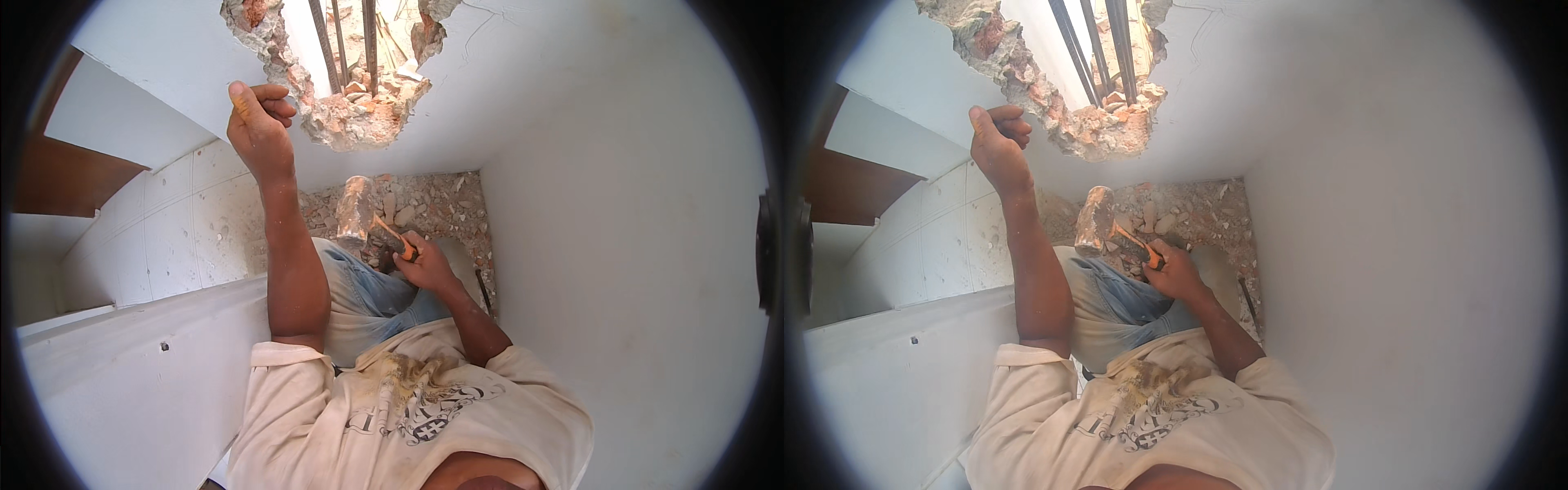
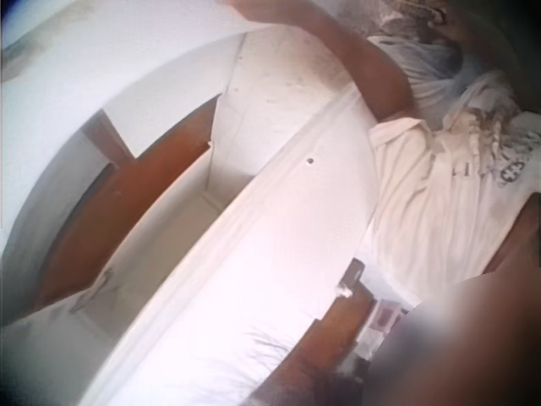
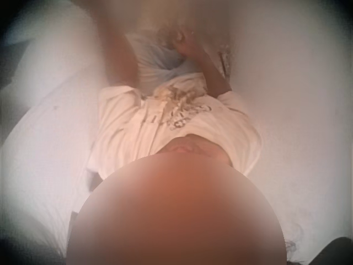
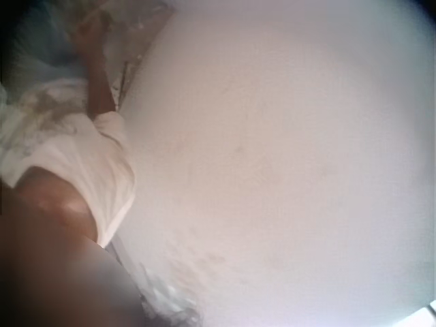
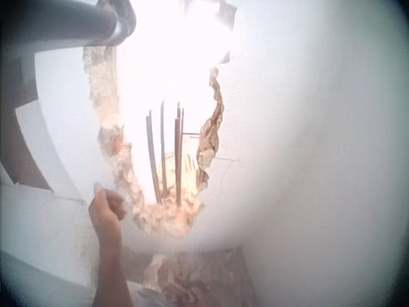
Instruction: The person uses a hammer and chisel to break apart a brick and concrete wall section on a staircase landing. They repeatedly strike the wall to remove bricks and debris, gradually enlarging the opening and exposing embedded metal rods.
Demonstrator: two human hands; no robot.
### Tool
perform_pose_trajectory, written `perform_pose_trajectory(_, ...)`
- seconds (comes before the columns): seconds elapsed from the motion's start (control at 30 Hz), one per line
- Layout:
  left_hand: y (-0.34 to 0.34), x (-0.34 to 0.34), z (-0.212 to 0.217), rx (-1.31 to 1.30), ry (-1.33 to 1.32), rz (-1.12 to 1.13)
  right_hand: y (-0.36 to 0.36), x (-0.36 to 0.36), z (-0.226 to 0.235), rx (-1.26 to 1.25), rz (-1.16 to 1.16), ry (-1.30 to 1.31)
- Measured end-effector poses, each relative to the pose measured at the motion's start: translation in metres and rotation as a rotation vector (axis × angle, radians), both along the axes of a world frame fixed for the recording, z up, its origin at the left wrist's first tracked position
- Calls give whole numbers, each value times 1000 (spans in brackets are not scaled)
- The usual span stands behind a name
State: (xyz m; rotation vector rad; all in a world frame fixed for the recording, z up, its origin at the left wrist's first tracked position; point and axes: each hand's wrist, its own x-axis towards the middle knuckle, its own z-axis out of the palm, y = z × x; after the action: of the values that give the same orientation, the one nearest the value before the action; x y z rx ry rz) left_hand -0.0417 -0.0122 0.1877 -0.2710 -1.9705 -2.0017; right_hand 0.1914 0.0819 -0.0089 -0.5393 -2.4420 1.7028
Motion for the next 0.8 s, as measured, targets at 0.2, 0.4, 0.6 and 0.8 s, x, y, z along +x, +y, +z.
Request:
perform_pose_trajectory(0.2, -18, -14, -3, 166, 10, 261, 19, -18, 42, 82, 227, 222)
perform_pose_trajectory(0.4, -33, -24, -4, 266, 18, 442, 9, -96, 20, 5, 101, 493)
perform_pose_trajectory(0.6, -32, -25, -5, 306, -7, 376, 4, -165, 36, -74, -272, -86)
perform_pose_trajectory(0.8, -35, -24, -4, 292, 23, 390, 8, -100, 38, -186, -102, 417)
